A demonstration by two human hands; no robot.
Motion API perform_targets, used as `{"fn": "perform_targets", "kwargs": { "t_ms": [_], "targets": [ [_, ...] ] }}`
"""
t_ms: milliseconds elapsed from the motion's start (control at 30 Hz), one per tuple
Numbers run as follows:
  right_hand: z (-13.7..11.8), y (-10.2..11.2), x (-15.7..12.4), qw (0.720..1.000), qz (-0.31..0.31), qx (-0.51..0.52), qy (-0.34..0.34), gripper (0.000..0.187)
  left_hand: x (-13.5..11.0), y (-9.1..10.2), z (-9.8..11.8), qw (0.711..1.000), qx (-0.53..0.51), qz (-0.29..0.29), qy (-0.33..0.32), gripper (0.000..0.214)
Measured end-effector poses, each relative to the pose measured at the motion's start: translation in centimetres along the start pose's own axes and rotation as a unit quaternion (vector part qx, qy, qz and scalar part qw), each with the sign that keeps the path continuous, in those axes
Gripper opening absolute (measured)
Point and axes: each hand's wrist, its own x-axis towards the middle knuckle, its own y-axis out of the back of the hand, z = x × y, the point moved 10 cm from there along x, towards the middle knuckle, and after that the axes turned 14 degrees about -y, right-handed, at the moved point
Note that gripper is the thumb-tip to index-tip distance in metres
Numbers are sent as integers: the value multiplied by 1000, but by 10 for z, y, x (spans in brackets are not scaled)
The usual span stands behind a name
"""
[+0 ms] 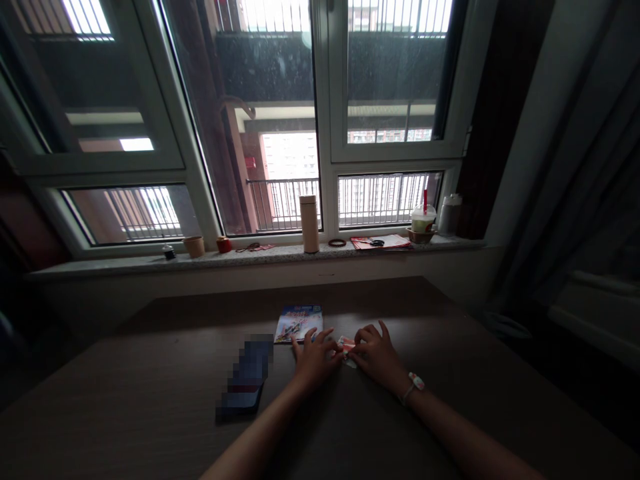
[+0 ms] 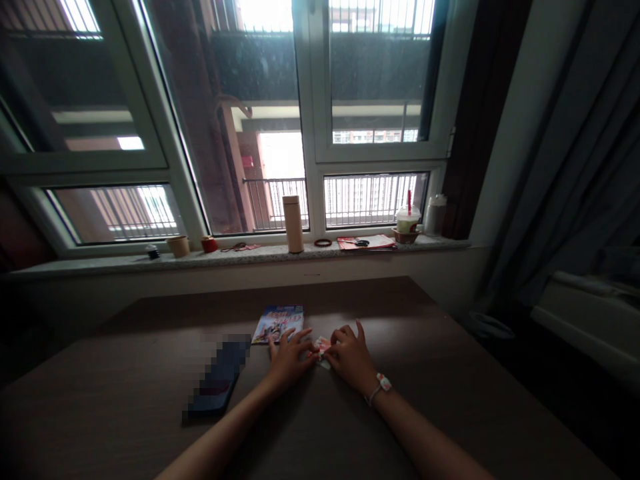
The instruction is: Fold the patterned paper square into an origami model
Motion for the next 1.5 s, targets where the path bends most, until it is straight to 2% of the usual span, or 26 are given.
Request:
{"fn": "perform_targets", "kwargs": {
  "t_ms": [133, 367, 567, 867, 1333, 1500],
  "targets": [
    [3, 4, 2, 1000, 7, -11, -20, 18, -2, 3, 3, 1000, 2, 5, -11, 11],
    [6, 3, -3, 999, -10, 33, -43, 19, -2, 5, 8, 1000, -16, -4, -26, 10],
    [13, -12, 1, 996, -45, 69, -23, 20, -2, -1, 3, 999, -29, -2, -28, 13],
    [12, -13, 1, 994, -56, 98, -3, 19, -2, 0, 4, 1000, -13, -5, -24, 14],
    [15, -19, 2, 992, -77, 92, -23, 16, -3, 2, 4, 1000, -23, -1, -21, 10],
    [20, -24, 2, 988, -106, 105, -42, 16, -3, 4, 5, 999, -23, -1, -24, 10]
  ]
}}
